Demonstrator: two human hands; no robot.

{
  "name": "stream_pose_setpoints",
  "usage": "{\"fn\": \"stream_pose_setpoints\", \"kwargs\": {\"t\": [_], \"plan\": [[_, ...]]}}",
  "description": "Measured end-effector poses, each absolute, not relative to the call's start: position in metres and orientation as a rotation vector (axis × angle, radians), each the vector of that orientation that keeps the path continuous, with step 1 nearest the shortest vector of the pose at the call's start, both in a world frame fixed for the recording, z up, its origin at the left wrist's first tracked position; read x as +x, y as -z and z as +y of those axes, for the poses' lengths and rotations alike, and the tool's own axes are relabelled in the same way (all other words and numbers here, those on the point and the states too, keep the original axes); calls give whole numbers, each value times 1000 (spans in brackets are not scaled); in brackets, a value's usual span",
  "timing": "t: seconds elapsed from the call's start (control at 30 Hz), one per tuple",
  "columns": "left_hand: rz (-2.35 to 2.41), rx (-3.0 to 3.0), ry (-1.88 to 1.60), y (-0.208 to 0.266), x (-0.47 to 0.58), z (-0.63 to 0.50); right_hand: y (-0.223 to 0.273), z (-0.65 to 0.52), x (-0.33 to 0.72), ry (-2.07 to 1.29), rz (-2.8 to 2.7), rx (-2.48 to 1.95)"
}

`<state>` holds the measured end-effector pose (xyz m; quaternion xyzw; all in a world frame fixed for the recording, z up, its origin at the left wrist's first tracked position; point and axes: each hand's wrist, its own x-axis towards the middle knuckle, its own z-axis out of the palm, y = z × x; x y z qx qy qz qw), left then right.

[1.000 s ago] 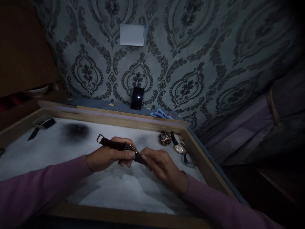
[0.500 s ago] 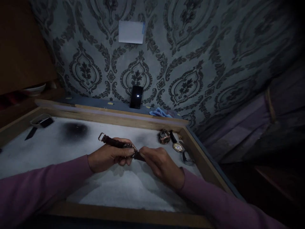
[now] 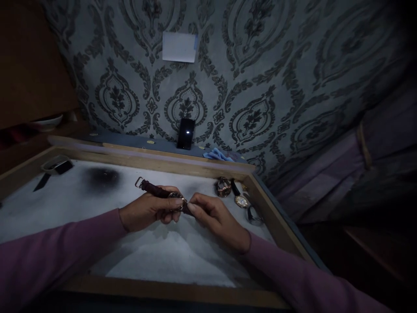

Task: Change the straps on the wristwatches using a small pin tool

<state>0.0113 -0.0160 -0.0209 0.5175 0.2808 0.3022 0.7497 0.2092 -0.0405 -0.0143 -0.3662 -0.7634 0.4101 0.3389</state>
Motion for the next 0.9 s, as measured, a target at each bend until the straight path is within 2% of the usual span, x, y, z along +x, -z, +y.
{"fn": "stream_pose_setpoints", "kwargs": {"t": [0.37,0.9], "plan": [[567,1019,-634,22,9,-13,26,-35,208,-1469,-1706,-1033],[532,1053,-652,20,6,-12,20,-33,208,-1309,-1676,-1109]]}}
